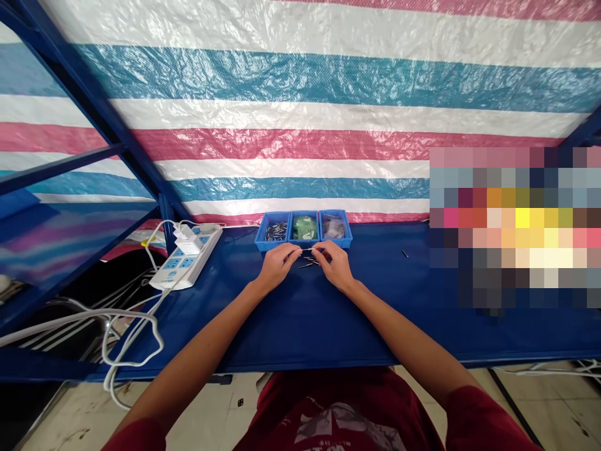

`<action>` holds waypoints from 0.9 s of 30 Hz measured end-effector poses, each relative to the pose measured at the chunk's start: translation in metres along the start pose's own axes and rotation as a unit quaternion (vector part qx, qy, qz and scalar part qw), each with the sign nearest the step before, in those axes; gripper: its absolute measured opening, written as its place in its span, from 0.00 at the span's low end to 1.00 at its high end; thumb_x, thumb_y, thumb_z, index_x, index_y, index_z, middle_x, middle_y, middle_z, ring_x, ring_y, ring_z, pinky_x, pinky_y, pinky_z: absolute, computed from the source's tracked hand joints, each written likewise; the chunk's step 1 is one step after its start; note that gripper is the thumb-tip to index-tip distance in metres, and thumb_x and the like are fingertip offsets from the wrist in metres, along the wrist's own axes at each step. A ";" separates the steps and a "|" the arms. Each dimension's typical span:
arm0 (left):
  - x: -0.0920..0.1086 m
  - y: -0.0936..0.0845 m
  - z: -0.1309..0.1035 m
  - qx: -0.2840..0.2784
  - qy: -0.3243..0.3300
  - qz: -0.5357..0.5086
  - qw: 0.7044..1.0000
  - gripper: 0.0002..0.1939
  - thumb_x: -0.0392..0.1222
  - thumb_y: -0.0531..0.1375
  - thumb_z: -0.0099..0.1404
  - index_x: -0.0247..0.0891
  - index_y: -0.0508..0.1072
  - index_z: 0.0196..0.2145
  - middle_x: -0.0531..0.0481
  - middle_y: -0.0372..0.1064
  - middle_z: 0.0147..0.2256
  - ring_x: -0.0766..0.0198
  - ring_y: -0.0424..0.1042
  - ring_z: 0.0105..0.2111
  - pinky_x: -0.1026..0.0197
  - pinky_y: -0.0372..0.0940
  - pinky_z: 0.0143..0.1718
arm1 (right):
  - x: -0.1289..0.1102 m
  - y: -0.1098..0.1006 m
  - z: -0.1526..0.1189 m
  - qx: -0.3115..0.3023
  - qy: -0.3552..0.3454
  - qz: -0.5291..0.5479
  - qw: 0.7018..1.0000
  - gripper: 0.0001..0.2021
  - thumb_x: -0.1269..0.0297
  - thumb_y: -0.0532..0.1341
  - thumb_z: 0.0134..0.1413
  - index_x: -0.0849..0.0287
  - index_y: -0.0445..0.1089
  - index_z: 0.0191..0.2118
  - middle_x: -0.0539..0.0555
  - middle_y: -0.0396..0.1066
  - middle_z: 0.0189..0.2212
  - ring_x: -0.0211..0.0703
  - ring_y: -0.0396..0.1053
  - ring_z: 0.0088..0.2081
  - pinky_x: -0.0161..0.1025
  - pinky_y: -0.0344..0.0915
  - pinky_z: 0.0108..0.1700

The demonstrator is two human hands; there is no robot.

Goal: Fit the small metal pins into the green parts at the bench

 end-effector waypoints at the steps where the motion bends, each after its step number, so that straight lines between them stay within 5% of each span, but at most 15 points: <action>1: 0.000 0.000 0.000 -0.002 -0.002 -0.001 1.000 0.17 0.48 0.50 0.71 0.37 0.74 0.35 0.47 0.75 0.33 0.62 0.73 0.35 0.61 0.67 0.40 | -0.001 0.000 0.000 -0.001 0.000 -0.002 1.000 0.14 0.55 0.52 0.63 0.57 0.71 0.39 0.55 0.71 0.34 0.40 0.68 0.31 0.36 0.66 0.36; 10: 0.000 0.000 0.000 0.001 0.010 -0.013 1.000 0.15 0.49 0.52 0.70 0.37 0.73 0.37 0.48 0.74 0.34 0.63 0.73 0.33 0.63 0.66 0.38 | -0.003 -0.003 0.001 -0.007 -0.017 -0.015 1.000 0.16 0.55 0.51 0.63 0.58 0.71 0.35 0.54 0.70 0.31 0.39 0.67 0.30 0.36 0.64 0.35; 16: 0.002 -0.001 0.001 -0.002 0.027 -0.023 0.999 0.14 0.46 0.51 0.70 0.36 0.72 0.34 0.48 0.73 0.32 0.64 0.72 0.33 0.63 0.65 0.38 | 0.001 0.000 0.000 0.001 -0.008 0.013 1.000 0.15 0.55 0.54 0.62 0.59 0.70 0.44 0.54 0.70 0.32 0.37 0.66 0.26 0.35 0.65 0.31; 27: -0.001 0.000 0.000 0.002 0.012 -0.023 1.000 0.13 0.47 0.54 0.69 0.36 0.73 0.40 0.48 0.73 0.33 0.66 0.70 0.28 0.65 0.64 0.31 | 0.001 0.000 0.000 0.004 -0.037 -0.003 0.999 0.14 0.56 0.53 0.63 0.58 0.71 0.37 0.53 0.70 0.30 0.38 0.65 0.27 0.36 0.64 0.33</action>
Point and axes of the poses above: each hand's wrist, its own z-axis towards the middle knuckle, its own y-axis out of the palm, x = y × z, the point moved 1 cm from there along z, towards the middle knuckle
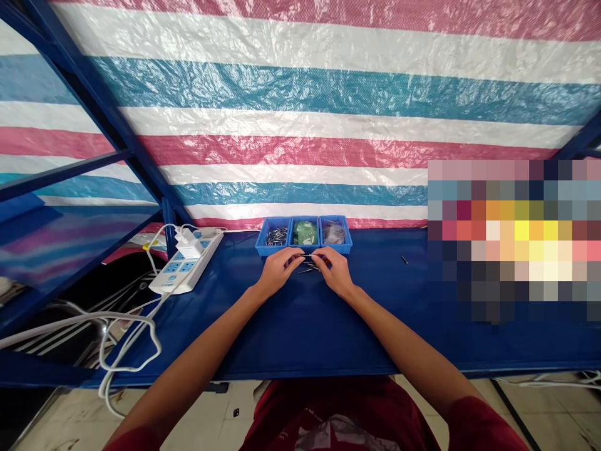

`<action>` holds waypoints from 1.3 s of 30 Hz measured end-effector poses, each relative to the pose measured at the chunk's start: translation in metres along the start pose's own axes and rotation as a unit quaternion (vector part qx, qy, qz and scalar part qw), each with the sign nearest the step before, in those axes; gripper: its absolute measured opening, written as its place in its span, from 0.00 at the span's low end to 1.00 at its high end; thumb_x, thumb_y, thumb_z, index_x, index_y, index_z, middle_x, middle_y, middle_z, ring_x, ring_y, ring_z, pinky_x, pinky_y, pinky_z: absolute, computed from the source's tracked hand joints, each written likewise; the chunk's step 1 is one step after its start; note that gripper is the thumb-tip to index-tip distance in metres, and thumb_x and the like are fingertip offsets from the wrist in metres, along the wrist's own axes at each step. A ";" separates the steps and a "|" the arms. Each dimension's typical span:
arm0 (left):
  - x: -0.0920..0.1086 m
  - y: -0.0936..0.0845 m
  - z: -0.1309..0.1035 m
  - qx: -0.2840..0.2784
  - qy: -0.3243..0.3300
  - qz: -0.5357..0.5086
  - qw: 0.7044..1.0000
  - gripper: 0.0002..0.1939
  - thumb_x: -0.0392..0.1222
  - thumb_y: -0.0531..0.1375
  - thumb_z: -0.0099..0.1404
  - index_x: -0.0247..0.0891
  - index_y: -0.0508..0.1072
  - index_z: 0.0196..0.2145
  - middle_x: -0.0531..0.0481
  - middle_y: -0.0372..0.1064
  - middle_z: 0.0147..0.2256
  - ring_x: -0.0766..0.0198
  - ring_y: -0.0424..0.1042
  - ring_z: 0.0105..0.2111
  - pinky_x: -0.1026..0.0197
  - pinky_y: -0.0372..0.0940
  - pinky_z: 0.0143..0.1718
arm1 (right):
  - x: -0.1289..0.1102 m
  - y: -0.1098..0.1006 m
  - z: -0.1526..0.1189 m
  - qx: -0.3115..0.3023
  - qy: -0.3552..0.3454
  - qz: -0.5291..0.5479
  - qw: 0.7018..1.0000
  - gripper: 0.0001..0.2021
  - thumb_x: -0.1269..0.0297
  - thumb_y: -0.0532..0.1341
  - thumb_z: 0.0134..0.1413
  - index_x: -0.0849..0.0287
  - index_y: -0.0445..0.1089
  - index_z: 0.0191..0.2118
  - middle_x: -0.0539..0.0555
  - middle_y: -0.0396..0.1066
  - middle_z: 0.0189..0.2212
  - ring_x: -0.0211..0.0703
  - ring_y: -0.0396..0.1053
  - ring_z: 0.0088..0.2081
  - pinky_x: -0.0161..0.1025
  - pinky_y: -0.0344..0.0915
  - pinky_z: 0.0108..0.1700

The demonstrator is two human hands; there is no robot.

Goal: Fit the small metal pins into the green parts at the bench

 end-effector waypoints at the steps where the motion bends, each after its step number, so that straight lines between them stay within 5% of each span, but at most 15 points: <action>1: 0.000 0.000 0.000 0.005 0.001 0.000 1.000 0.13 0.47 0.54 0.68 0.36 0.73 0.40 0.48 0.73 0.33 0.66 0.69 0.27 0.65 0.64 0.30 | 0.000 0.000 0.000 0.000 -0.001 0.000 1.000 0.13 0.57 0.53 0.63 0.58 0.71 0.37 0.53 0.70 0.30 0.38 0.66 0.27 0.36 0.64 0.33; 12: 0.005 -0.004 0.001 0.026 0.037 -0.007 0.999 0.11 0.42 0.54 0.69 0.36 0.74 0.35 0.47 0.74 0.32 0.64 0.72 0.32 0.64 0.65 0.37 | -0.001 0.002 0.000 0.026 0.010 0.024 0.999 0.12 0.58 0.56 0.61 0.59 0.71 0.42 0.52 0.70 0.29 0.37 0.65 0.24 0.34 0.64 0.29; 26: 0.003 -0.004 0.001 0.059 0.032 -0.010 0.998 0.09 0.43 0.57 0.67 0.36 0.75 0.36 0.48 0.75 0.32 0.64 0.72 0.30 0.64 0.65 0.31 | -0.005 -0.002 0.001 0.020 0.001 -0.001 1.000 0.14 0.57 0.52 0.63 0.58 0.72 0.35 0.53 0.70 0.28 0.38 0.66 0.26 0.36 0.64 0.32; 32: 0.005 -0.005 0.002 0.050 0.020 -0.008 0.999 0.12 0.44 0.54 0.69 0.36 0.74 0.34 0.48 0.74 0.30 0.65 0.71 0.29 0.64 0.65 0.32 | -0.003 -0.001 0.001 0.034 -0.005 0.012 0.999 0.13 0.56 0.56 0.61 0.58 0.73 0.42 0.52 0.70 0.28 0.37 0.65 0.25 0.35 0.65 0.32; 39: 0.005 -0.005 0.001 0.030 -0.006 -0.016 0.999 0.15 0.47 0.53 0.69 0.37 0.74 0.32 0.48 0.73 0.29 0.64 0.71 0.29 0.63 0.65 0.35 | -0.005 0.000 0.001 0.032 -0.008 0.015 0.999 0.13 0.57 0.55 0.61 0.58 0.73 0.36 0.53 0.70 0.28 0.38 0.65 0.26 0.36 0.65 0.31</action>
Point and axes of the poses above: each hand's wrist, its own z-axis towards the middle knuckle, its own y-axis out of the palm, x = y × z, the point moved 1 cm from there along z, towards the middle knuckle
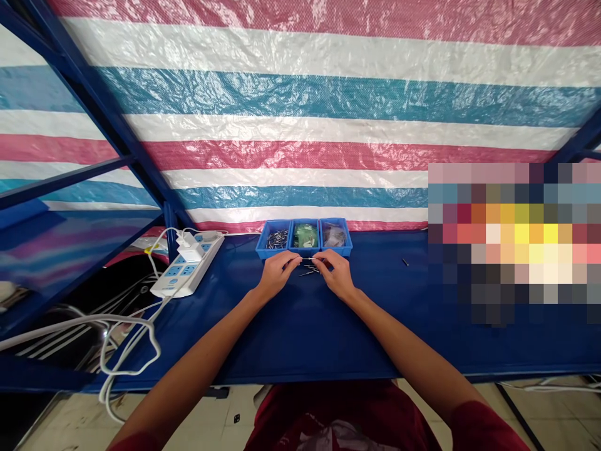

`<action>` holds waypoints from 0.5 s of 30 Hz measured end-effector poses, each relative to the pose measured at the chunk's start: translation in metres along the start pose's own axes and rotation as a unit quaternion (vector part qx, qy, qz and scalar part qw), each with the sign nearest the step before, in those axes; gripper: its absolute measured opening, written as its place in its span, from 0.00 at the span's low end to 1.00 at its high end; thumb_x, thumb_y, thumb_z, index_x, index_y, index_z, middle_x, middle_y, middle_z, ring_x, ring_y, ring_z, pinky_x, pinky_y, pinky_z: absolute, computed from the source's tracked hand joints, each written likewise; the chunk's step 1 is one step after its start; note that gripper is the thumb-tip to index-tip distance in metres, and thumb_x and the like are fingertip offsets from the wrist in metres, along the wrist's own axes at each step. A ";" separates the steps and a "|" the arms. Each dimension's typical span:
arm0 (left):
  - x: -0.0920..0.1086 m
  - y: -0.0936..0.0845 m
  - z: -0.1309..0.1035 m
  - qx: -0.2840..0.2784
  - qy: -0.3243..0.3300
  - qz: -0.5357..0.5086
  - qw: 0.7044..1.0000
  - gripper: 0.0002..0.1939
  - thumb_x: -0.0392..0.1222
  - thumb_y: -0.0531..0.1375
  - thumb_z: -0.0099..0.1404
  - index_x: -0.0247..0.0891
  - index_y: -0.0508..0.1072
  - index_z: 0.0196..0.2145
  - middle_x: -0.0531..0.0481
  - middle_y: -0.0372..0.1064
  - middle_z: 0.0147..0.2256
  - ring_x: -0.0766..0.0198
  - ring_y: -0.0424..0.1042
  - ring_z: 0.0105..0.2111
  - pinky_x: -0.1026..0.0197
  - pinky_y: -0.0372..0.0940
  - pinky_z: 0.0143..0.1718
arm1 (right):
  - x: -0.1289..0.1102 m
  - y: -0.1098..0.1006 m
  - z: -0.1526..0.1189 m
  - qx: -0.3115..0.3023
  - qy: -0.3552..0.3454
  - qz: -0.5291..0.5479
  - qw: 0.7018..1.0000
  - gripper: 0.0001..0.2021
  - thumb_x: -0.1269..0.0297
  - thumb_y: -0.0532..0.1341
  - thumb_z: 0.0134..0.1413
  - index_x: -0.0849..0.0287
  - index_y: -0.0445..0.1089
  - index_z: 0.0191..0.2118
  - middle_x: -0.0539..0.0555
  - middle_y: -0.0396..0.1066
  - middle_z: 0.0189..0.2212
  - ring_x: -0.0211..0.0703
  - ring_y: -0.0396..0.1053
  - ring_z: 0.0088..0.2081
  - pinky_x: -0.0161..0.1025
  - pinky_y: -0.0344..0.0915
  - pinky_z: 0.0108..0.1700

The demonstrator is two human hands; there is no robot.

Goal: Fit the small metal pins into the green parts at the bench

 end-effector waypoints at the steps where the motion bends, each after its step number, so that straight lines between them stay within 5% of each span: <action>1: 0.000 0.000 0.000 -0.002 -0.006 -0.003 1.000 0.15 0.47 0.53 0.69 0.37 0.74 0.32 0.49 0.73 0.28 0.64 0.71 0.29 0.63 0.65 0.35 | 0.000 0.000 0.000 0.001 0.004 0.000 1.000 0.13 0.56 0.56 0.60 0.58 0.73 0.37 0.53 0.69 0.28 0.38 0.64 0.25 0.36 0.65 0.31; 9: 0.003 -0.001 0.002 -0.005 -0.062 -0.064 0.996 0.15 0.47 0.55 0.67 0.37 0.75 0.29 0.49 0.74 0.27 0.64 0.71 0.28 0.63 0.66 0.34 | 0.003 0.001 -0.001 -0.021 0.020 -0.005 1.000 0.14 0.56 0.53 0.62 0.58 0.71 0.36 0.53 0.69 0.28 0.38 0.65 0.26 0.35 0.64 0.32; 15: 0.004 0.005 0.004 0.042 -0.208 -0.227 0.950 0.14 0.48 0.66 0.56 0.34 0.79 0.34 0.47 0.76 0.30 0.67 0.68 0.21 0.64 0.65 0.23 | 0.004 0.002 -0.002 -0.020 0.035 -0.009 0.999 0.16 0.55 0.51 0.64 0.58 0.71 0.35 0.50 0.67 0.24 0.37 0.64 0.23 0.35 0.62 0.30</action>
Point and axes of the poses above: each hand's wrist, its own z-axis towards the middle knuckle, its own y-axis out of the palm, x = y × z, the point moved 1 cm from there along z, towards the middle knuckle
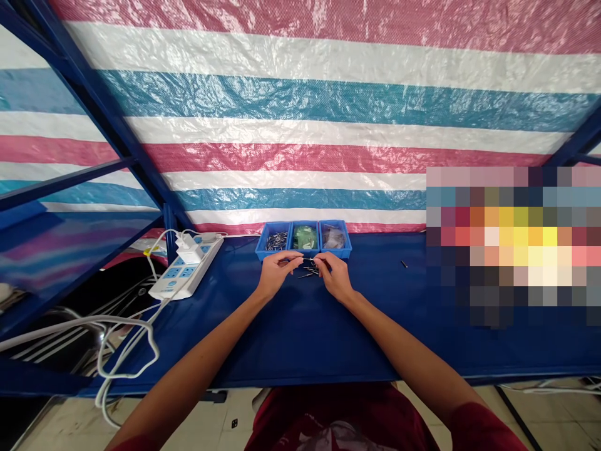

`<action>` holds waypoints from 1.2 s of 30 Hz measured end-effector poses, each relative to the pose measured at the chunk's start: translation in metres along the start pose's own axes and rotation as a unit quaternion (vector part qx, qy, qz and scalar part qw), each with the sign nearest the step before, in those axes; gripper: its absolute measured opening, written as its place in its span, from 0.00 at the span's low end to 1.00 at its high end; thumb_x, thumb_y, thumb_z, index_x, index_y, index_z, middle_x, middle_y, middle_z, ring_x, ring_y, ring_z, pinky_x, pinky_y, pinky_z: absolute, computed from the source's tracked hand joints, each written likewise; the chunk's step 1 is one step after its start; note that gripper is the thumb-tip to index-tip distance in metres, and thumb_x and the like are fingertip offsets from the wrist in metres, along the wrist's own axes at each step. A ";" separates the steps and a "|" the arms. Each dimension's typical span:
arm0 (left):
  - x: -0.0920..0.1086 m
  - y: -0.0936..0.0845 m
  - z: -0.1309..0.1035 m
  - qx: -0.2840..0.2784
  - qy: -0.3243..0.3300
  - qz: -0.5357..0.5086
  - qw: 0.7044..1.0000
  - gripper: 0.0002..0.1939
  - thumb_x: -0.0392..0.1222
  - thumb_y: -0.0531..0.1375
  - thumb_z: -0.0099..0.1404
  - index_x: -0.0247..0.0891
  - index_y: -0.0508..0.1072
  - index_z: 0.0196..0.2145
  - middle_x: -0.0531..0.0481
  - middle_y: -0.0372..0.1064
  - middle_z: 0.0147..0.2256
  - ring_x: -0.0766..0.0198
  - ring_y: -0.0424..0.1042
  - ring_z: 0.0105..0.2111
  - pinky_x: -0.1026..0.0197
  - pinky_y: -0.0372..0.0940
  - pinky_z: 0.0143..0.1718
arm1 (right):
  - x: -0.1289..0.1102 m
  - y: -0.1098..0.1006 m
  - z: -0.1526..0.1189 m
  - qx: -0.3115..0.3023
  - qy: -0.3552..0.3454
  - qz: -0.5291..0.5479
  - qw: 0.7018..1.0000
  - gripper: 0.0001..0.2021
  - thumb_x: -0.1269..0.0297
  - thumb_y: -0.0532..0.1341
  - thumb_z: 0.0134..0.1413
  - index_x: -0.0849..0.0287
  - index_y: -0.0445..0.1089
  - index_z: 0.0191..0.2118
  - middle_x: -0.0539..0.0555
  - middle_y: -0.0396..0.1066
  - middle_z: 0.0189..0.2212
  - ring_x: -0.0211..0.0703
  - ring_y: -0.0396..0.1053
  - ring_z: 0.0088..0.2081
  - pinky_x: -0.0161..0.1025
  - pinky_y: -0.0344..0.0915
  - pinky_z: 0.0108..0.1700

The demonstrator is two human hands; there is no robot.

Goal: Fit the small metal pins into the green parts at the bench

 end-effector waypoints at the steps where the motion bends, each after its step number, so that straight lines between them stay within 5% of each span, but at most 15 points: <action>1: -0.001 0.001 0.001 0.004 -0.017 -0.028 0.999 0.14 0.48 0.67 0.54 0.34 0.79 0.33 0.47 0.76 0.30 0.68 0.67 0.20 0.64 0.66 0.23 | 0.000 0.000 0.000 0.003 0.004 0.004 1.000 0.16 0.55 0.51 0.64 0.58 0.71 0.35 0.50 0.67 0.23 0.36 0.64 0.22 0.35 0.62 0.30; 8: -0.012 0.007 0.002 -0.010 -0.070 -0.116 0.991 0.16 0.47 0.69 0.50 0.33 0.79 0.32 0.46 0.75 0.29 0.67 0.67 0.22 0.62 0.66 0.24 | -0.002 0.002 0.000 0.019 0.005 0.016 1.000 0.16 0.54 0.52 0.63 0.58 0.71 0.35 0.51 0.68 0.25 0.37 0.64 0.23 0.35 0.62 0.29; 16: -0.002 0.007 0.000 -0.026 -0.031 -0.103 0.994 0.15 0.51 0.60 0.62 0.35 0.69 0.37 0.44 0.75 0.32 0.58 0.75 0.34 0.59 0.70 0.32 | -0.004 0.002 -0.001 -0.002 0.006 0.000 1.000 0.16 0.55 0.51 0.63 0.58 0.72 0.36 0.53 0.71 0.26 0.40 0.69 0.27 0.35 0.64 0.30; 26: 0.003 -0.001 -0.001 -0.062 0.078 0.115 0.988 0.16 0.49 0.55 0.67 0.38 0.77 0.42 0.48 0.73 0.33 0.67 0.66 0.24 0.65 0.62 0.26 | -0.002 -0.002 -0.001 0.033 0.015 0.004 0.999 0.14 0.58 0.51 0.63 0.58 0.72 0.41 0.53 0.72 0.28 0.40 0.69 0.27 0.36 0.65 0.32; 36: 0.002 0.000 -0.002 -0.062 0.022 0.043 0.997 0.13 0.49 0.62 0.60 0.37 0.71 0.37 0.57 0.64 0.19 0.70 0.62 0.19 0.67 0.58 0.23 | -0.004 0.000 -0.001 -0.020 -0.034 0.005 0.999 0.14 0.56 0.54 0.62 0.57 0.73 0.35 0.53 0.69 0.27 0.38 0.65 0.26 0.35 0.64 0.31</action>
Point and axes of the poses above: each hand's wrist, its own z-axis towards the middle knuckle, its own y-axis out of the palm, x = y × z, the point moved 1 cm from there along z, towards the middle knuckle
